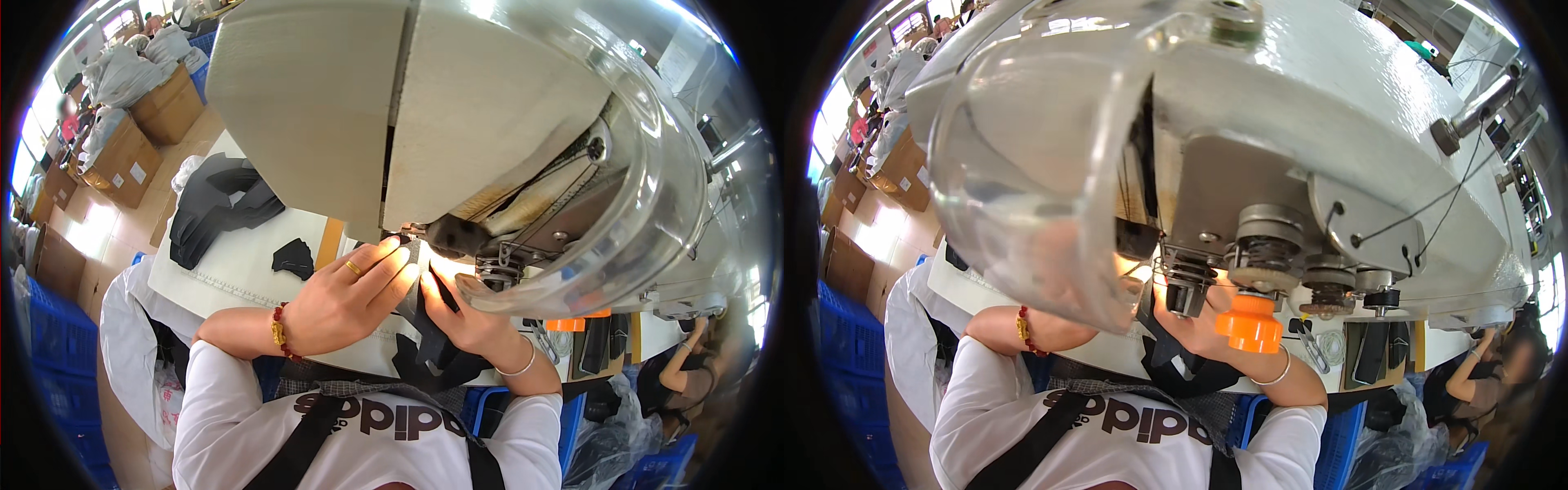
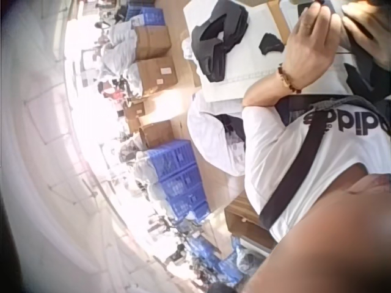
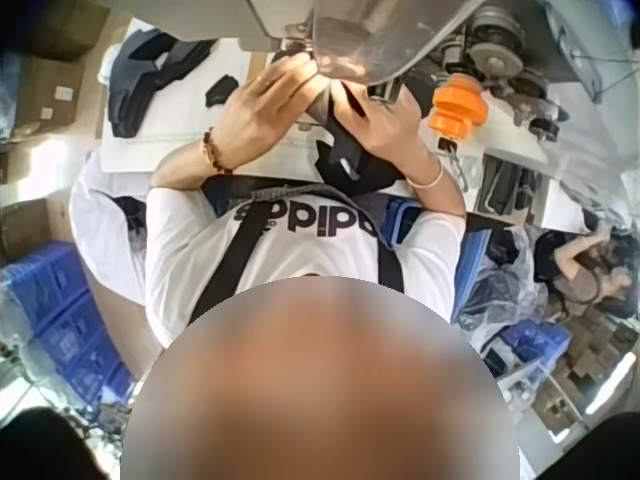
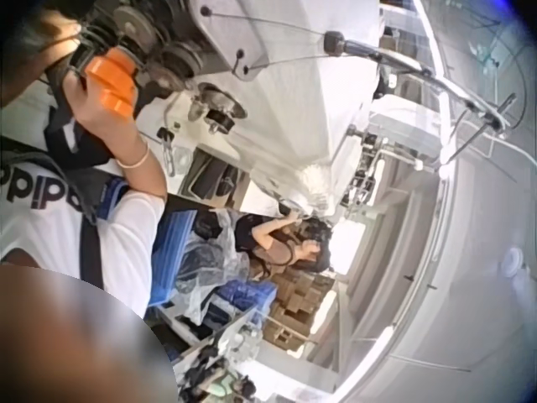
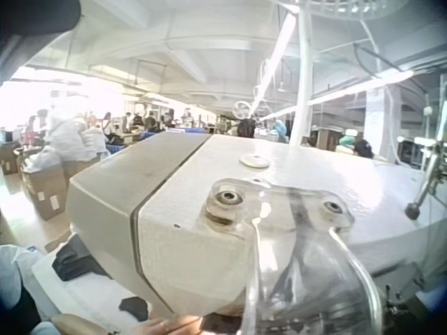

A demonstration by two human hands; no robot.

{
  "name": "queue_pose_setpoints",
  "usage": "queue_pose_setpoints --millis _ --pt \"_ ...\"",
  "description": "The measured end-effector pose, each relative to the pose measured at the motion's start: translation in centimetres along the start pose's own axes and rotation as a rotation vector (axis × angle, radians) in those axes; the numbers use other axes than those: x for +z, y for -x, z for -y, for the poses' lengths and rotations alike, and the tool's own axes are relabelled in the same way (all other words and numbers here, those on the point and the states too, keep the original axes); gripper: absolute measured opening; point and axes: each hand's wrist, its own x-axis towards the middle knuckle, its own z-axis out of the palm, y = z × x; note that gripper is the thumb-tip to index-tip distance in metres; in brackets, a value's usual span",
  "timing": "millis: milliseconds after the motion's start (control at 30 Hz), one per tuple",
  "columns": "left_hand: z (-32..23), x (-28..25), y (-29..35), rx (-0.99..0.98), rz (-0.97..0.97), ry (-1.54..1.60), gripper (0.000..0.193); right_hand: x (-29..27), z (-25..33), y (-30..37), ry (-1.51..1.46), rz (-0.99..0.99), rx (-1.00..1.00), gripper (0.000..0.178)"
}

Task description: Sew together the upper components of a shoe using an industrial sewing machine.

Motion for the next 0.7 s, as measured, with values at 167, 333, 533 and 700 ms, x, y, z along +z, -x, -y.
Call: queue_pose_setpoints --millis 167,333,533,700 --pt "0.4 0.1 0.2 0.031 0.014 -0.063 0.04 0.0 0.4 0.4 0.024 0.088 0.001 0.024" --pt "0.7 -1.2 -0.6 0.062 0.059 -0.127 0.037 0.4 0.3 0.5 -0.021 0.087 0.045 0.023" --pt "0.8 -1.4 -0.7 0.091 0.094 -0.189 0.036 0.9 -0.2 0.6 0.127 0.119 -0.054 0.026" --pt "0.8 -1.2 -0.6 0.1 0.066 -0.18 0.036 0.6 -0.3 0.0 0.092 0.166 -0.051 0.023"
